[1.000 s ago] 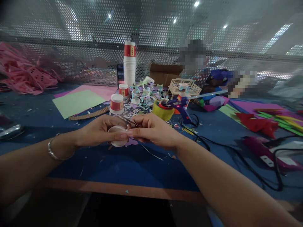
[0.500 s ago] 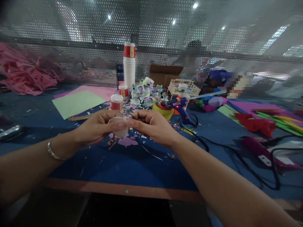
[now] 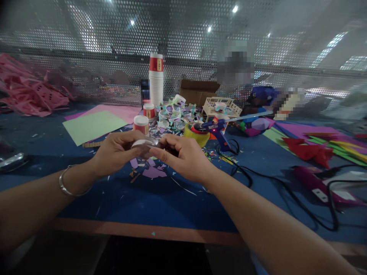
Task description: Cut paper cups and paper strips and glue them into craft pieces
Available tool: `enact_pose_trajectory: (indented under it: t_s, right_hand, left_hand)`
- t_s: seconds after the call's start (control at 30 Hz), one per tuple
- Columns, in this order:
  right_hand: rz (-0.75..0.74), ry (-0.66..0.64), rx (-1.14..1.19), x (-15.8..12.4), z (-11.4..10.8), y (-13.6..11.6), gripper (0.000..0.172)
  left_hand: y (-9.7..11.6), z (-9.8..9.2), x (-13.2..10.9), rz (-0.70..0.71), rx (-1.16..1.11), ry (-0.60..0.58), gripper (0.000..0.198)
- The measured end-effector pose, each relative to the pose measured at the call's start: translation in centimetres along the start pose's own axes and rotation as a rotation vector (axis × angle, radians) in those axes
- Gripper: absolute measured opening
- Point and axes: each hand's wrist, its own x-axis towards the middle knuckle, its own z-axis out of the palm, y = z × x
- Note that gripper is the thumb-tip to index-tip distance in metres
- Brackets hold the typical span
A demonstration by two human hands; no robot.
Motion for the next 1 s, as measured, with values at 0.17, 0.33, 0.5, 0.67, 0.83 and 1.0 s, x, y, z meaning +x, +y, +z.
enact_pose_trajectory:
  t_s: [0.17, 0.33, 0.5, 0.67, 0.83, 1.0]
  right_hand:
    - [-0.045, 0.026, -0.059, -0.17, 0.14, -0.06, 0.038]
    - [-0.081, 0.041, -0.109, -0.4, 0.2, -0.19, 0.036]
    - [-0.115, 0.047, -0.135, -0.59, 0.19, -0.28, 0.034]
    - [-0.134, 0.02, -0.123, -0.78, 0.07, -0.59, 0.031]
    - [-0.159, 0.025, -0.132, -0.69, -0.05, -0.84, 0.032]
    - [-0.166, 0.021, -0.149, -0.69, -0.09, -0.81, 0.033]
  left_hand:
    - [0.45, 0.19, -0.08, 0.044, 0.017, -0.014, 0.004]
    - [0.29, 0.39, -0.17, 0.009, -0.069, -0.031, 0.006]
    - [-0.08, 0.49, -0.3, -0.042, -0.134, -0.066, 0.012]
    - [-0.04, 0.38, -0.29, -0.014, -0.099, -0.068, 0.01]
    - [0.12, 0.15, -0.28, 0.071, -0.035, -0.057, 0.006]
    - [0.16, 0.16, -0.28, 0.073, -0.028, -0.061, 0.006]
